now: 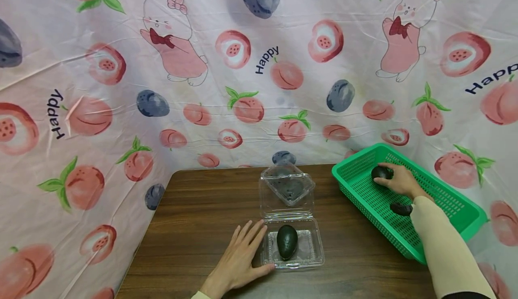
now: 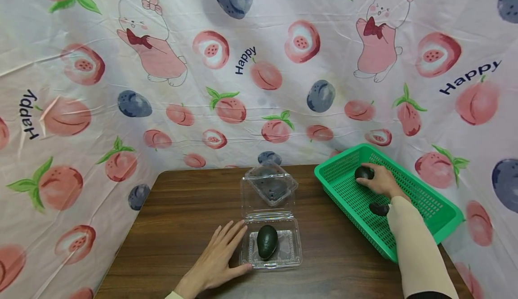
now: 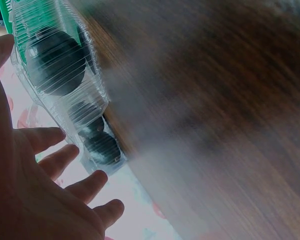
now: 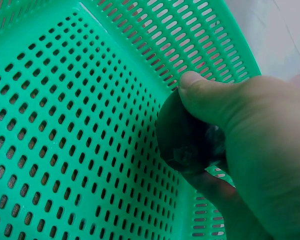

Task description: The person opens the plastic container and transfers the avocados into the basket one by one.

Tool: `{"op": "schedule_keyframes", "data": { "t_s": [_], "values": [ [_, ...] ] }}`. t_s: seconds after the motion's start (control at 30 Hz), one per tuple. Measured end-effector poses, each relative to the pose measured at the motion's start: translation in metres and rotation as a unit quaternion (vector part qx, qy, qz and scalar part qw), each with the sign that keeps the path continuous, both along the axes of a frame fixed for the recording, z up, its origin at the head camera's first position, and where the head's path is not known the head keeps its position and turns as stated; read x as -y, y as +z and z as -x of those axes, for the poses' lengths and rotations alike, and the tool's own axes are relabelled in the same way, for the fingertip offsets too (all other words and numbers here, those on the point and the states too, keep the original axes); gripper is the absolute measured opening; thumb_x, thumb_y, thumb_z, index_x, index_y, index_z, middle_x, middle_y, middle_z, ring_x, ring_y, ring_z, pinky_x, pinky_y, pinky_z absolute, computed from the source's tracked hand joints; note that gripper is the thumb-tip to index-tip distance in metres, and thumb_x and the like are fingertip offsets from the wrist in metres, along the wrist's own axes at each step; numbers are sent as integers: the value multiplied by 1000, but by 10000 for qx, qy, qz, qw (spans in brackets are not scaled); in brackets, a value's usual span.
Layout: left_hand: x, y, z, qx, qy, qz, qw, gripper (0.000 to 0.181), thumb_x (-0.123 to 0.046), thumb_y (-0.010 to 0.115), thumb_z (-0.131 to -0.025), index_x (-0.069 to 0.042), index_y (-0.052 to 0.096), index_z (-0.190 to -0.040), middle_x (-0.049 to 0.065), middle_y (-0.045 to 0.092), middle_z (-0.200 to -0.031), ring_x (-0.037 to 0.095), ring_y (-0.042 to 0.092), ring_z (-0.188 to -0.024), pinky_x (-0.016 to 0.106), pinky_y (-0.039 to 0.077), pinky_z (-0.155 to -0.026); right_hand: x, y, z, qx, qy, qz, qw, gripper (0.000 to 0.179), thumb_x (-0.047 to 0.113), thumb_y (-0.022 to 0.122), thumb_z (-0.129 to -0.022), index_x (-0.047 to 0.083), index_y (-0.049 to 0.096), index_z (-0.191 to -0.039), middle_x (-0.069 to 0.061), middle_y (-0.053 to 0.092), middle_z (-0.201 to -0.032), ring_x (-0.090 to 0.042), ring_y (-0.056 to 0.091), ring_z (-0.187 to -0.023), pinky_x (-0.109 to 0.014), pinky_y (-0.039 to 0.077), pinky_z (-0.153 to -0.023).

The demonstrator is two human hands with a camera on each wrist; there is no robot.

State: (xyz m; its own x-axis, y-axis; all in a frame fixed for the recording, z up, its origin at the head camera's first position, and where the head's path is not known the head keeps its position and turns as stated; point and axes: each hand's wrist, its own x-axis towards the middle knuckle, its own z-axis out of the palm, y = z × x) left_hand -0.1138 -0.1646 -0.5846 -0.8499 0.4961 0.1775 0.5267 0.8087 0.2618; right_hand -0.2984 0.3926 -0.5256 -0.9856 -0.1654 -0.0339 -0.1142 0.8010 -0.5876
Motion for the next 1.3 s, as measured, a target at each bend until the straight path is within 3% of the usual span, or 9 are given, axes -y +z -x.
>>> {"op": "schedule_keyframes", "data": {
  "t_s": [0.4,0.63,0.97,1.3],
  "values": [
    [0,1,1,47,9,14,10000,104,-80,67,-99,-12,44,-175,8,42,-183,47,42,-167,76,37,-131,0,-5,6,103,-59,-40,9999,74,27,76,-110,-9,44,-166,-51,40,-163,-70,54,-136,-76,55,-103],
    [1,0,1,52,20,35,10000,105,-81,66,-99,-12,43,-175,7,41,-184,47,42,-168,76,37,-132,3,-11,12,133,-103,14,9999,75,29,75,-110,-8,43,-167,-50,33,-169,-72,44,-146,-82,48,-112],
    [0,1,1,43,18,28,10000,105,-80,66,-100,-12,43,-175,8,42,-183,47,42,-167,76,37,-131,5,-8,11,122,-96,26,9999,75,27,75,-110,-8,42,-168,-50,35,-167,-72,47,-143,-80,51,-108],
    [0,2,-1,104,45,15,9999,105,-82,64,-100,-12,42,-175,8,42,-184,48,42,-167,76,37,-132,5,-5,10,186,52,54,9998,79,25,78,-108,-9,40,-169,-49,32,-170,-71,42,-148,-82,48,-112]
  ]
}}
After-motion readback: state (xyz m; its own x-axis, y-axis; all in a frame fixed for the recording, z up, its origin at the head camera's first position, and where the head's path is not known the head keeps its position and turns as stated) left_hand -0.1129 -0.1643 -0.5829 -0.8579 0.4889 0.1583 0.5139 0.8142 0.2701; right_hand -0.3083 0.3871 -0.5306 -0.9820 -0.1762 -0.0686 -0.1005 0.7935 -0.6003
